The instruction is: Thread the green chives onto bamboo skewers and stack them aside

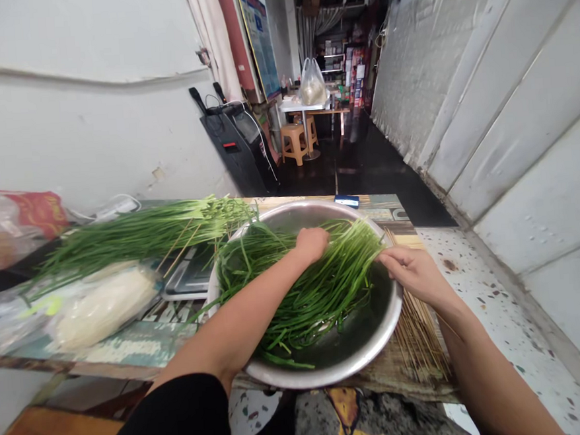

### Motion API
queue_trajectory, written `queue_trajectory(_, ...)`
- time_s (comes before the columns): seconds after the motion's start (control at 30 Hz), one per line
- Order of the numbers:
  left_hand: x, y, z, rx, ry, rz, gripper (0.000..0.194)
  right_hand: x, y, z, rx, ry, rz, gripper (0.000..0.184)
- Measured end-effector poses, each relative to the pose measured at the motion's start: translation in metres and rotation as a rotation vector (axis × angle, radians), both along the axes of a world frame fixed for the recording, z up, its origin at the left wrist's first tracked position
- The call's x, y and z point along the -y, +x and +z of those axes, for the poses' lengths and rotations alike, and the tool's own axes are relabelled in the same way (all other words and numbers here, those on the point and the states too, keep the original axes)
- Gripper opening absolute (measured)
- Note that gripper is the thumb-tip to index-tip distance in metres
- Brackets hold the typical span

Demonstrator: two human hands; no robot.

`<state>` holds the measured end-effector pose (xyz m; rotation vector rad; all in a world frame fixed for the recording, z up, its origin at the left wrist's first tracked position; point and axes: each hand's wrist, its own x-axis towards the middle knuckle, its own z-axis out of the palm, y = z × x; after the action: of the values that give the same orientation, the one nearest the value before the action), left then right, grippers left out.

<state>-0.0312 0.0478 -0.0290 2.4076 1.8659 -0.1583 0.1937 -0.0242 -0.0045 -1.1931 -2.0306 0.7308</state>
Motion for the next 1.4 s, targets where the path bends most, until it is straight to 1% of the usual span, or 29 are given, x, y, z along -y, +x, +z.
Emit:
queue_trajectory(0.1, -0.002, -0.002, -0.003, 0.016, -0.017, -0.014, 0.028, 0.0, 0.0, 0.001, -0.001, 0.004, 0.0, 0.033)
queue_trajectory(0.23, -0.008, -0.007, -0.009, 0.134, -0.08, -0.019, 0.025, 0.0, 0.0, 0.001, -0.003, -0.001, -0.001, 0.032)
queue_trajectory(0.3, -0.011, -0.01, -0.01, 0.194, -0.077, -0.004, 0.022, 0.0, 0.0, 0.001, -0.002, -0.002, -0.001, 0.032)
queue_trajectory(0.47, -0.016, -0.02, -0.011, 0.326, 0.023, 0.019, 0.019, 0.0, 0.0, 0.0, 0.005, -0.006, -0.01, 0.031)
queue_trajectory(0.63, -0.02, -0.032, -0.009, 0.522, 0.08, 0.117, 0.023, 0.0, 0.0, 0.0, 0.009, 0.001, -0.008, 0.031)
queue_trajectory(0.77, -0.021, -0.033, -0.009, 0.621, 0.127, 0.132, 0.026, 0.0, 0.0, 0.0, 0.0, -0.007, -0.016, 0.03)
queue_trajectory(0.83, -0.022, -0.03, -0.01, 0.747, 0.102, 0.128, 0.026, 0.001, 0.0, 0.0, -0.001, -0.012, -0.018, 0.03)
queue_trajectory(0.9, -0.022, -0.025, -0.01, 0.908, 0.025, 0.139, 0.027, 0.001, 0.0, 0.0, -0.003, -0.013, -0.016, 0.03)
queue_trajectory(0.97, -0.021, -0.023, -0.007, 0.996, -0.034, 0.168, 0.028, 0.001, 0.0, -0.001, -0.005, -0.012, -0.012, 0.03)
queue_trajectory(1.0, -0.019, -0.022, -0.005, 0.975, -0.025, 0.187, 0.027, 0.001, 0.0, -0.001, -0.005, -0.009, -0.012, 0.03)
queue_trajectory(1.03, -0.018, -0.023, -0.002, 0.905, 0.022, 0.207, 0.027, 0.001, 0.0, -0.001, -0.004, -0.006, -0.012, 0.03)
queue_trajectory(1.1, -0.014, -0.025, 0.003, 0.668, 0.21, 0.228, 0.033, 0.001, 0.0, -0.001, 0.0, -0.002, -0.012, 0.031)
queue_trajectory(1.13, -0.013, -0.026, 0.005, 0.54, 0.3, 0.215, 0.037, 0.001, 0.0, -0.001, 0.003, -0.002, -0.012, 0.031)
queue_trajectory(1.17, -0.012, -0.027, 0.006, 0.435, 0.348, 0.182, 0.039, 0.001, 0.0, -0.001, 0.006, -0.002, -0.013, 0.031)
queue_trajectory(1.2, -0.011, -0.027, 0.006, 0.362, 0.343, 0.135, 0.038, 0.001, 0.0, -0.001, 0.008, -0.004, -0.014, 0.03)
queue_trajectory(1.23, -0.011, -0.027, 0.005, 0.316, 0.291, 0.085, 0.033, 0.001, 0.0, -0.001, 0.011, -0.005, -0.016, 0.03)
queue_trajectory(1.3, -0.012, -0.024, -0.001, 0.258, 0.117, 0.012, 0.026, 0.0, 0.0, -0.001, 0.016, -0.004, -0.021, 0.03)
queue_trajectory(1.33, -0.013, -0.023, -0.005, 0.234, 0.052, -0.001, 0.025, 0.0, 0.0, -0.001, 0.018, -0.001, -0.022, 0.029)
queue_trajectory(1.4, -0.013, -0.019, -0.01, 0.182, 0.011, 0.021, 0.026, 0.0, 0.001, -0.001, 0.02, 0.005, -0.021, 0.029)
